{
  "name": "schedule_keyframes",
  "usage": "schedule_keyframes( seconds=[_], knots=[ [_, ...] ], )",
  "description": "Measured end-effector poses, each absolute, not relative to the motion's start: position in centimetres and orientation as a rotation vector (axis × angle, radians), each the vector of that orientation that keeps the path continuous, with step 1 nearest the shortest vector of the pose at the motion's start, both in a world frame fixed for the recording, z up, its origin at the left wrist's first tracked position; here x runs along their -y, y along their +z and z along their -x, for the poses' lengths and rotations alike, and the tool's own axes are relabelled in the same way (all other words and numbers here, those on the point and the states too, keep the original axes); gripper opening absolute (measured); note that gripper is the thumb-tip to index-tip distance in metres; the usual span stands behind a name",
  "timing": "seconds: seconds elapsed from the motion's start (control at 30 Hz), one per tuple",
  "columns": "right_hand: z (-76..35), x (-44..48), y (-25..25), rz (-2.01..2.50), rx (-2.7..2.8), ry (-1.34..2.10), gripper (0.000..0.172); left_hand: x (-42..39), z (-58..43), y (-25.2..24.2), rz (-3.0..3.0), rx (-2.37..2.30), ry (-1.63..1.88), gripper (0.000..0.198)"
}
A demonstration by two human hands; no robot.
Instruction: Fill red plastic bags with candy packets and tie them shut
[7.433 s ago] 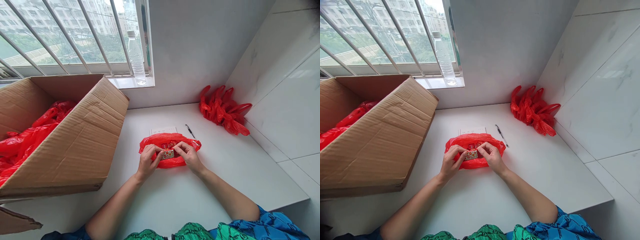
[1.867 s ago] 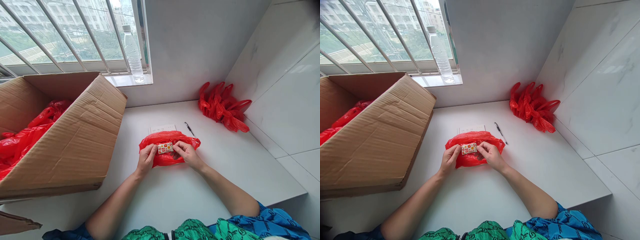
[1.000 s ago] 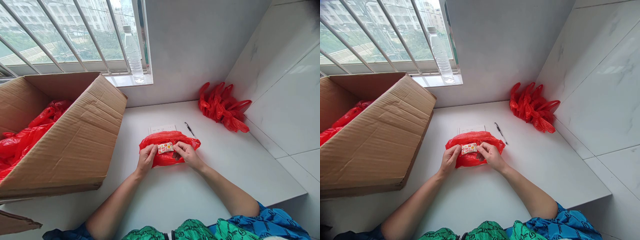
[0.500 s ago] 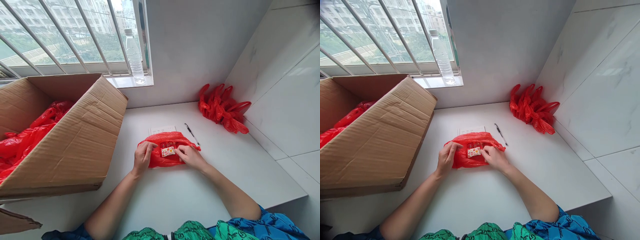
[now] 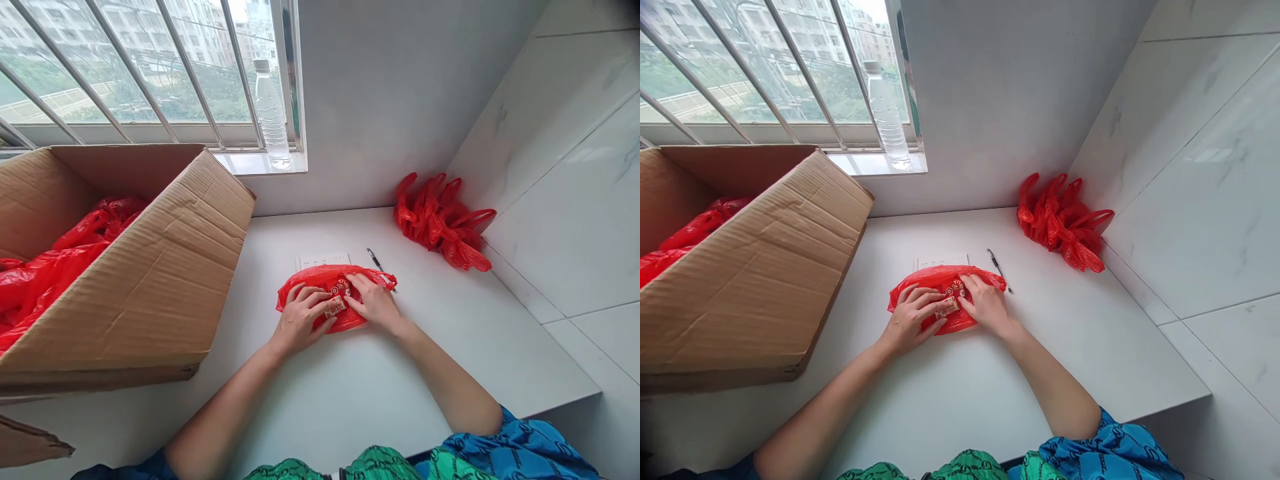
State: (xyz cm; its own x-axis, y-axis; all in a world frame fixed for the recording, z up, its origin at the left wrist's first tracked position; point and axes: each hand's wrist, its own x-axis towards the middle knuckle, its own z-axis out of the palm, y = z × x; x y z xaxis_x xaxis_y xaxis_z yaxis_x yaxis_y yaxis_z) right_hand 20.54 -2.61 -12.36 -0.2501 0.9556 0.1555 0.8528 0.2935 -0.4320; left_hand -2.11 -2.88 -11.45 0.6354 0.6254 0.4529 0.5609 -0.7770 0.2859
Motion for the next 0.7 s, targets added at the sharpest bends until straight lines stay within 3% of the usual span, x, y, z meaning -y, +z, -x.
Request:
schedule_keyframes(
  seconds=[0.17, 0.43, 0.57, 0.7],
  knots=[
    [-21.1, 2.9, -12.2, 1.677, 2.288, 0.367, 0.062, 2.8, 2.2, -11.5, -2.661, -1.212, 0.843, 0.026],
    [-21.0, 2.9, -11.8, 1.599, 2.184, 0.195, 0.028, 2.7, 2.4, -11.4, -2.605, -1.330, 0.854, 0.025],
    [-21.7, 2.9, -11.3, 1.535, 1.945, 0.363, 0.034, 2.8, 2.3, -11.2, -2.569, -1.345, 0.866, 0.027],
    [-21.7, 3.0, -11.8, 1.431, 2.059, 0.437, 0.028, 2.8, 2.4, -11.2, -2.551, -1.328, 0.875, 0.027]
  ],
)
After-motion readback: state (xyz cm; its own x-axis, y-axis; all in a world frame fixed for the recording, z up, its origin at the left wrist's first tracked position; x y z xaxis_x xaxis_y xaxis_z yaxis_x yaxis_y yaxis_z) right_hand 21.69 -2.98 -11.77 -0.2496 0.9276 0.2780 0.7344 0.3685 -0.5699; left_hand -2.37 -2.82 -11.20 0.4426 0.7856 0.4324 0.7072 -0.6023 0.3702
